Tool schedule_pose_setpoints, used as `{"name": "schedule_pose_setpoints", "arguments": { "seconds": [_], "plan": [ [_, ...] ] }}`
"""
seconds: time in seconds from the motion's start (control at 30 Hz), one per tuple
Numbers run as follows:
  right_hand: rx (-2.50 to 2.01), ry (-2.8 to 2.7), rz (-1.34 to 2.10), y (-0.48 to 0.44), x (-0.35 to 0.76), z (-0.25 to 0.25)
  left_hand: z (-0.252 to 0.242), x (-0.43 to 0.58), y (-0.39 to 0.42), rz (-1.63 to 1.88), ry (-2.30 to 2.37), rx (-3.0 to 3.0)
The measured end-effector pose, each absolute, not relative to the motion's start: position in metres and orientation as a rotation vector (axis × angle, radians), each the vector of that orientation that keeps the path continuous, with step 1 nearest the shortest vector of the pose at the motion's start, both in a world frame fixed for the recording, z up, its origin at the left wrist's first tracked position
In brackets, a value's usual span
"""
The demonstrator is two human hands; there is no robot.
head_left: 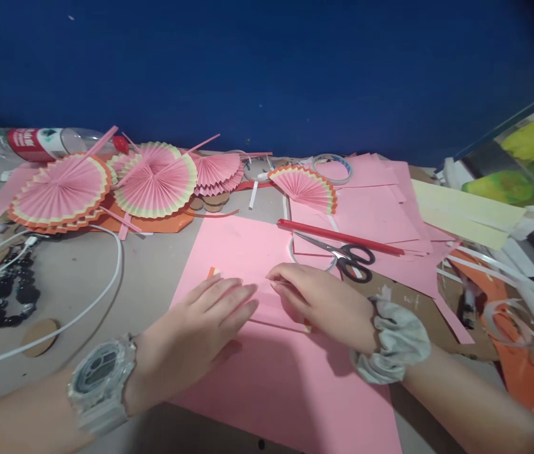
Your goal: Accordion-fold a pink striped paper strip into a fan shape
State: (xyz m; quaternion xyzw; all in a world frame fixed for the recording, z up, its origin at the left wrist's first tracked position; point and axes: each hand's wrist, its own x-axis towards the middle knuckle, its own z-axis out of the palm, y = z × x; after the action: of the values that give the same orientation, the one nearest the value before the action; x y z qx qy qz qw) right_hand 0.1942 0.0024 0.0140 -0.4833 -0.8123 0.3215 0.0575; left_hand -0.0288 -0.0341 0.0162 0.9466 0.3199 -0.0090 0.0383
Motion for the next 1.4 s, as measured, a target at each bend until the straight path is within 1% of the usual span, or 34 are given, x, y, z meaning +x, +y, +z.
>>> {"name": "schedule_pose_setpoints", "arguments": {
  "seconds": [0.13, 0.33, 0.53, 0.63, 0.67, 0.7, 0.8, 0.9, 1.1, 1.27, 1.4],
  "plan": [
    [-1.384, -2.521, 0.794, 0.002, 0.192, 0.002, -0.002, -0.038, -0.048, -0.078, 0.93, 2.979],
    [-1.349, -2.531, 0.693, 0.0, 0.192, -0.006, -0.012, -0.051, -0.075, -0.057, 0.908, 2.993],
    [-1.302, -2.565, 0.526, -0.004, 0.191, -0.016, 0.005, -0.055, -0.082, -0.015, 0.953, 2.993],
    [-1.262, -2.575, 0.466, -0.003, 0.192, -0.02, 0.021, -0.059, -0.06, 0.153, 0.954, 2.846],
    [-1.229, -2.583, 0.467, -0.002, 0.192, -0.021, 0.025, -0.059, -0.05, 0.164, 1.062, 2.709],
    [-1.191, -2.594, 0.475, -0.001, 0.192, -0.021, 0.028, -0.059, -0.038, 0.2, 1.075, 2.612],
    [-1.09, -2.627, 0.499, 0.002, 0.193, -0.02, 0.027, -0.052, -0.007, 0.119, 1.211, 2.402],
    [-1.067, -2.645, 0.511, 0.004, 0.193, -0.018, 0.02, -0.041, 0.011, 0.044, 1.098, 2.29],
    [-1.088, -2.678, 0.577, 0.001, 0.195, -0.01, 0.011, -0.032, 0.01, 0.059, 1.091, 2.293],
    [-1.163, -2.661, 0.564, -0.007, 0.198, -0.009, 0.001, -0.039, 0.002, 0.122, 1.083, 2.389],
    [-1.238, -2.603, 0.659, -0.008, 0.2, -0.006, -0.001, -0.043, -0.001, 0.147, 1.099, 2.365]
  ]
}}
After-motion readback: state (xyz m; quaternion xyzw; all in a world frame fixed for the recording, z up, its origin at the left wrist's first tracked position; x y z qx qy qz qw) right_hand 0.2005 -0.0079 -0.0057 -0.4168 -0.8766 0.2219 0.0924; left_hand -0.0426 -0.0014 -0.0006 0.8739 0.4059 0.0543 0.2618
